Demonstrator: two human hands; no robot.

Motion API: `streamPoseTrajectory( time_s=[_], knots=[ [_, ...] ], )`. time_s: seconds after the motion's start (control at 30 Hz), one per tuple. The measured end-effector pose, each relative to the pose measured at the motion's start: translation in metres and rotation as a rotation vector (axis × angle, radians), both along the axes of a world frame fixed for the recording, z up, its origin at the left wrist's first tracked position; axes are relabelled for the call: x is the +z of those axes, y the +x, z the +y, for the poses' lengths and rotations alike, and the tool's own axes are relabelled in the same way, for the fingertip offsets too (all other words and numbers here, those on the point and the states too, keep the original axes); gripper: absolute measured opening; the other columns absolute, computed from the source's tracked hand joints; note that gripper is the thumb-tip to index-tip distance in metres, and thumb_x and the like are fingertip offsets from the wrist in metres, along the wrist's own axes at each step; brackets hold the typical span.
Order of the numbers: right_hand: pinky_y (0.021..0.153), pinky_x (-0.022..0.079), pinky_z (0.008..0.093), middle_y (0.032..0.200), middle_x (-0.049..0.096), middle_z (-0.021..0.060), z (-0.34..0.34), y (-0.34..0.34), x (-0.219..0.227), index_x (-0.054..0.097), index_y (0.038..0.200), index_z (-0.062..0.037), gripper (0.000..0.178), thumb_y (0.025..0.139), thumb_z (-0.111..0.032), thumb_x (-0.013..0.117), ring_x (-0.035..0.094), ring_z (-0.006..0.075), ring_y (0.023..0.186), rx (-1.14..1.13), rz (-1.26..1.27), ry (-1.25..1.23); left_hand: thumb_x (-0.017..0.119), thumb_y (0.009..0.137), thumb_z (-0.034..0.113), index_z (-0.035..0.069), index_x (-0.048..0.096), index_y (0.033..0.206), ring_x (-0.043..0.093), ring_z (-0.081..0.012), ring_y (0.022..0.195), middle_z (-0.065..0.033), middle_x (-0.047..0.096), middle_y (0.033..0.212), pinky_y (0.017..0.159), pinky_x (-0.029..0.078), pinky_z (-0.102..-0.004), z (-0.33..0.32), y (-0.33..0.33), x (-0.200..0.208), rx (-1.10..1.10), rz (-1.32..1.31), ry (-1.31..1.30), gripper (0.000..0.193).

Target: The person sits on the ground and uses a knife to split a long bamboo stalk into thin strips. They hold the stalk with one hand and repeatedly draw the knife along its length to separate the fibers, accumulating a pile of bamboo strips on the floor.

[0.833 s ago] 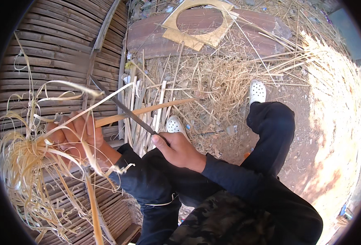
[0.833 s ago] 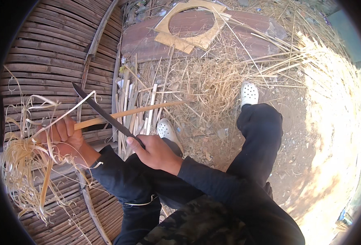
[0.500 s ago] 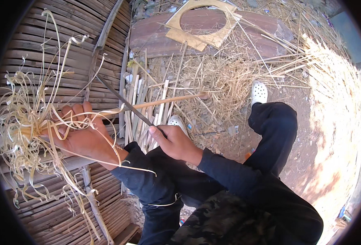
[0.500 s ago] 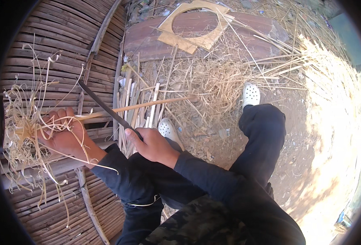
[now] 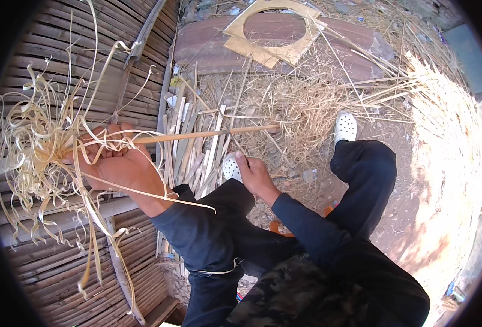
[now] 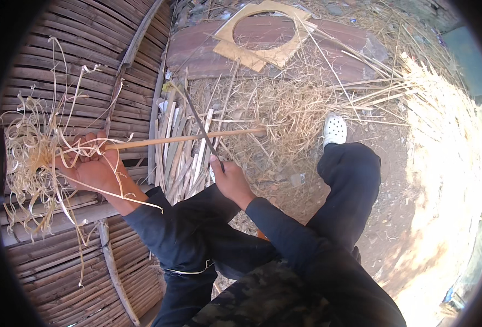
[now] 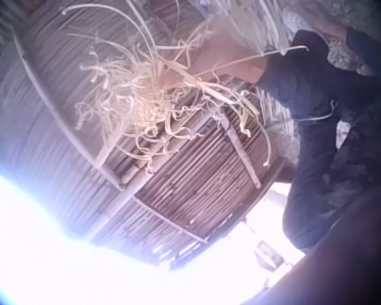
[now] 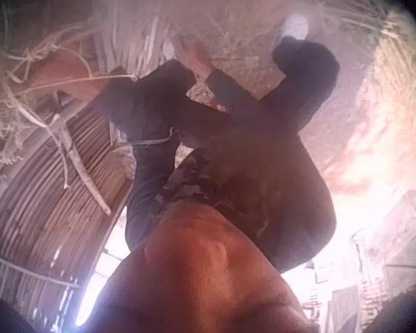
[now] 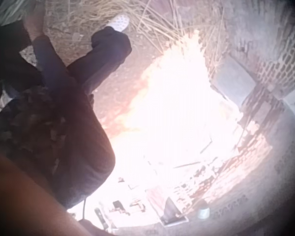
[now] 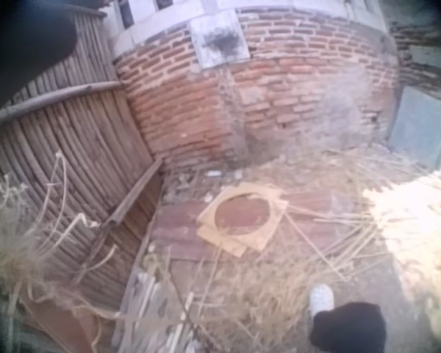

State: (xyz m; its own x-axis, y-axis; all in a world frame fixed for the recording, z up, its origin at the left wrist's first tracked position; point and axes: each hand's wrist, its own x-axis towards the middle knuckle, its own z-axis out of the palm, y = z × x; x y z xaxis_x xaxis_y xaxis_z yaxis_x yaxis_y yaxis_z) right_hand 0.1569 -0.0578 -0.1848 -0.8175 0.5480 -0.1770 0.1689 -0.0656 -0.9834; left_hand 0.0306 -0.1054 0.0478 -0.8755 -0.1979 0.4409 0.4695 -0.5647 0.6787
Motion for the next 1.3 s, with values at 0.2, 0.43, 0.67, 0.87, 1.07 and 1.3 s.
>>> streamPoseTrajectory(
  time_s=[0.2,0.43,0.67,0.87,1.07,1.3],
  knots=[
    [0.054,0.04,0.0442,0.054,0.049,0.0223,-0.019,-0.009,0.02,0.055,0.069,0.0035,0.056,0.095,-0.044,0.042,0.052,0.0391,0.053,-0.012,0.11,0.029,0.056,0.087,0.041,0.013,0.05,0.072,0.029,-0.0079,0.048,0.0039,0.033,0.055,0.049,0.025,-0.0254,0.014,0.019,0.013,0.158,-0.093,-0.015,0.032],
    [0.058,0.042,0.0478,0.059,0.052,0.0261,-0.015,-0.011,0.03,0.058,0.074,0.0036,0.055,0.094,-0.046,0.045,0.055,0.0452,0.062,0.047,0.101,0.082,0.053,0.085,0.033,0.014,0.041,0.068,0.022,-0.0078,0.046,0.0035,0.027,0.054,0.052,0.032,-0.0274,-0.002,-0.001,0.006,0.187,-0.216,0.081,0.028],
    [0.056,0.042,0.045,0.054,0.051,0.0215,0.012,-0.009,-0.042,0.057,0.067,0.0046,0.06,0.095,-0.047,0.042,0.054,0.0385,0.055,-0.064,-0.087,-0.025,0.048,0.09,0.032,0.016,0.035,0.066,0.018,-0.0091,0.045,0.0032,0.021,0.052,0.052,0.031,-0.029,-0.014,-0.01,-0.002,0.108,-0.121,-0.056,0.032],
    [0.054,0.039,0.0418,0.053,0.046,0.02,-0.005,0.006,0.045,0.054,0.068,0.0055,0.06,0.095,-0.047,0.042,0.045,0.0365,0.051,0.154,0.191,-0.039,0.06,0.086,0.045,0.018,0.036,0.059,0.017,-0.0082,0.044,0.0048,0.023,0.05,0.046,0.023,-0.0242,0.002,0.007,0.015,0.245,-0.154,-0.006,0.045],
    [0.054,0.038,0.0413,0.052,0.043,0.0183,-0.005,0.007,0.051,0.053,0.068,0.0053,0.061,0.095,-0.048,0.041,0.044,0.0331,0.051,0.148,0.101,-0.077,0.063,0.083,0.051,0.018,0.034,0.06,0.018,-0.008,0.045,0.0049,0.023,0.051,0.047,0.023,-0.0237,0.0,0.008,0.014,0.241,-0.18,-0.022,0.05],
    [0.051,0.039,0.0402,0.052,0.046,0.0179,0.006,0.0,-0.018,0.054,0.069,0.0027,0.052,0.095,-0.042,0.046,0.05,0.0294,0.049,0.072,0.017,0.09,0.056,0.086,0.035,0.018,0.031,0.061,0.019,-0.0084,0.045,0.0041,0.023,0.051,0.048,0.024,-0.0245,-0.004,-0.006,0.019,0.241,-0.218,-0.027,0.04]
  ],
)
